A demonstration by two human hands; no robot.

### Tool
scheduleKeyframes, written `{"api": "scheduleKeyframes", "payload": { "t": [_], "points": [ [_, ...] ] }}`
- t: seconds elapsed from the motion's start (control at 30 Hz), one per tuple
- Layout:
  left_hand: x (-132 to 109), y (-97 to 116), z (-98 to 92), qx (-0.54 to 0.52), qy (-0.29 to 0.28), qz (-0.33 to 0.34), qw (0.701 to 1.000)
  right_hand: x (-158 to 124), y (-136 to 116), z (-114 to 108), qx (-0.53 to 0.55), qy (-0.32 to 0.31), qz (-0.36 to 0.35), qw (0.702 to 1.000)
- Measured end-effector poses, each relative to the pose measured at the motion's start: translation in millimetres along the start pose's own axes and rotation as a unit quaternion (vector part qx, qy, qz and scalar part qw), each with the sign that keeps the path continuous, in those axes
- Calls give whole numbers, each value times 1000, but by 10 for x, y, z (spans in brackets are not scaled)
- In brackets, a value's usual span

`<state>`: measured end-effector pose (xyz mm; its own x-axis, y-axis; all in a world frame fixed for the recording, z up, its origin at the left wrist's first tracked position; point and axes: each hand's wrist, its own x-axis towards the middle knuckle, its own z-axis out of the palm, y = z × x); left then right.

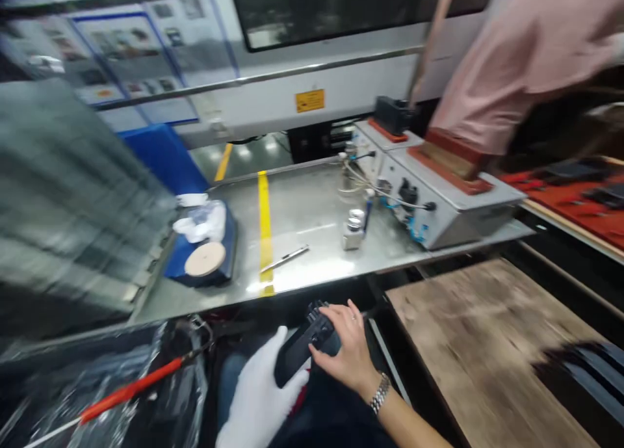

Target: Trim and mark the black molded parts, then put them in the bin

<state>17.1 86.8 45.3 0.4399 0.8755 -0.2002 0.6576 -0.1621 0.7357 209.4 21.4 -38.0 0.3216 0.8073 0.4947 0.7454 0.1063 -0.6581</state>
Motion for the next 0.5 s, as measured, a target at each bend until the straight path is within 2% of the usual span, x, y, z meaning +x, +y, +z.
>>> {"api": "scheduleKeyframes", "payload": {
  "t": [0.03,0.1,0.17,0.23,0.37,0.43,0.5],
  "points": [
    [9,19,64,-1,-2,6,1000,78,-144,112,18,-34,-42,998],
    [-4,-16,70,-4,16,-69,998,246,-322,306,42,-95,-112,988],
    [-88,-128,-51,-45,42,-168,984,495,-320,465,45,-139,-149,978],
    [-221,-245,-230,-127,76,-228,963,842,-164,591,25,-161,-146,976],
    [-475,-278,-524,-312,129,-236,911,1550,254,788,-42,-178,-91,979],
    [-546,-218,-599,-360,142,-229,893,1752,375,865,-65,-194,-75,976],
    [-581,-167,-633,-386,149,-220,883,1830,433,900,-82,-207,-66,973]
  ]
}}
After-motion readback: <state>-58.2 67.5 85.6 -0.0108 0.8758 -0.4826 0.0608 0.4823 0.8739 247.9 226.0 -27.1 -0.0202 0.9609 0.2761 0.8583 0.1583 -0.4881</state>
